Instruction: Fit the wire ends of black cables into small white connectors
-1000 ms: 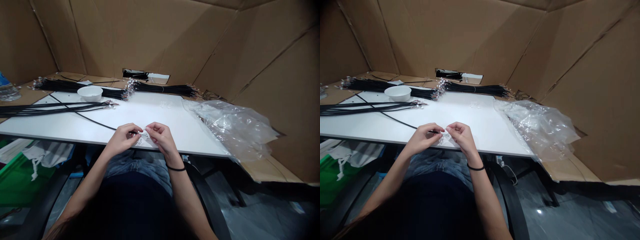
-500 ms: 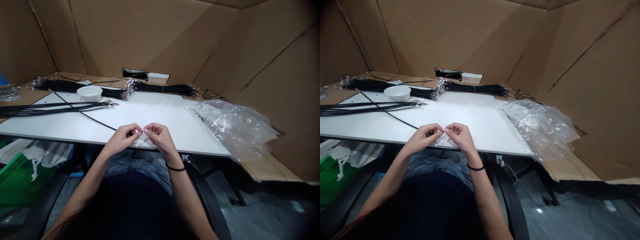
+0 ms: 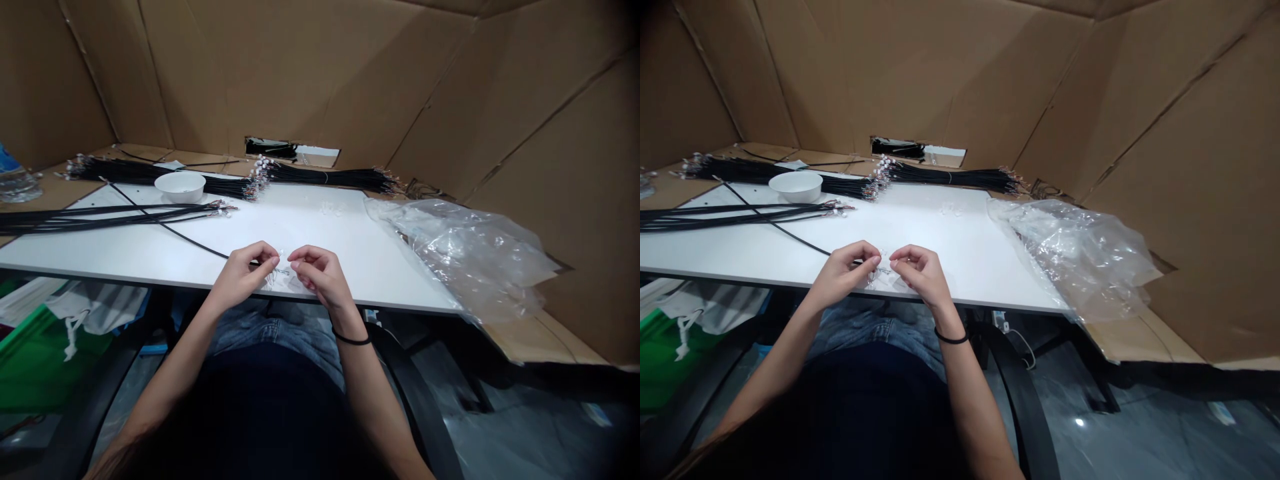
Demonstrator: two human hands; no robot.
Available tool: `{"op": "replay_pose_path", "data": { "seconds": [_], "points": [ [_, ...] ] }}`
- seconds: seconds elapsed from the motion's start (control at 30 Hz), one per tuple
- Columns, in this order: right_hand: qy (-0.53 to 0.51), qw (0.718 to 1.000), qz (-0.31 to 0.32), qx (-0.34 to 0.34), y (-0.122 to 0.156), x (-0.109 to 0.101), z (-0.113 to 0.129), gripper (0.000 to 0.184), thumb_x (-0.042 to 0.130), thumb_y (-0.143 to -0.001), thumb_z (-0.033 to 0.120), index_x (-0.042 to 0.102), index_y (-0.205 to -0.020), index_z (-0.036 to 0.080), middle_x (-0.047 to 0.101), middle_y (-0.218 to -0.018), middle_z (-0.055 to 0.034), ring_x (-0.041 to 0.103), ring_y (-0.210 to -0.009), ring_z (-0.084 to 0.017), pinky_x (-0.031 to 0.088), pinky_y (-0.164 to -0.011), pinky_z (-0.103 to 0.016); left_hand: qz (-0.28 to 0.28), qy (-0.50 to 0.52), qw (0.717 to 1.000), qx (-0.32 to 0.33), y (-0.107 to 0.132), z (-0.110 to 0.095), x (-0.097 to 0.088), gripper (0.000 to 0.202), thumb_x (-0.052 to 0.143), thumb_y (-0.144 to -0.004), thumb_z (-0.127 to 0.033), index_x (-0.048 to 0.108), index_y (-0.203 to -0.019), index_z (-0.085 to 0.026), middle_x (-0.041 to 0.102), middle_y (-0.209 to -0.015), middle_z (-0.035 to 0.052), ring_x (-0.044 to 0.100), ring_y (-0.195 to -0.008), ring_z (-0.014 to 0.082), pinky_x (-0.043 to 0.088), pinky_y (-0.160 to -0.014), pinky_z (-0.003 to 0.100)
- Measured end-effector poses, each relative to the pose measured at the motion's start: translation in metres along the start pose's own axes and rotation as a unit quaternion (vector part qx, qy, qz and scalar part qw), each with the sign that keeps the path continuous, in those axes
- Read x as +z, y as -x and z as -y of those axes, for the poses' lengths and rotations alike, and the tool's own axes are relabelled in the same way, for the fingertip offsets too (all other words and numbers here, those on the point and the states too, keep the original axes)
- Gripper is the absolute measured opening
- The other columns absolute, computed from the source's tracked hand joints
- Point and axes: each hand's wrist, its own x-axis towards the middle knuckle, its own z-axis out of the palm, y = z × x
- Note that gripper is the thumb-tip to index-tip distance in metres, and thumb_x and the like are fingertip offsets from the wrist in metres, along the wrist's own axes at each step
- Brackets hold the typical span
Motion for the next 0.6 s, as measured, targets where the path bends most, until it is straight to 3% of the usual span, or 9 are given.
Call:
{"op": "replay_pose_path", "data": {
  "seconds": [0.17, 0.6],
  "points": [
    [0.034, 0.999, 0.027, -0.019, 0.0023, -0.0014, 0.0015, 0.019, 0.079, -0.067, 0.030, 0.067, -0.072, 0.016, 0.047, -0.052, 0.0052, 0.035, -0.045, -0.006, 0.023, -0.042, -0.022, -0.030, -0.002, 1.000, 0.007, -0.0008, 0.0005, 0.0000, 0.021, 0.059, -0.090, -0.037, 0.061, -0.084, -0.017, 0.058, -0.074, -0.0006, 0.054, -0.071, 0.0130, 0.043, -0.066, 0.023],
    [0.080, 0.996, 0.020, -0.021, 0.0024, 0.0016, 0.0032, 0.021, 0.074, -0.068, 0.032, 0.065, -0.063, 0.014, 0.048, -0.051, 0.0035, 0.038, -0.049, -0.008, 0.027, -0.047, -0.023, -0.041, 0.031, 0.999, 0.013, -0.0008, 0.0021, -0.0010, 0.016, 0.056, -0.090, -0.030, 0.063, -0.089, -0.016, 0.062, -0.078, 0.0011, 0.057, -0.075, 0.0139, 0.044, -0.071, 0.025]
  ]
}}
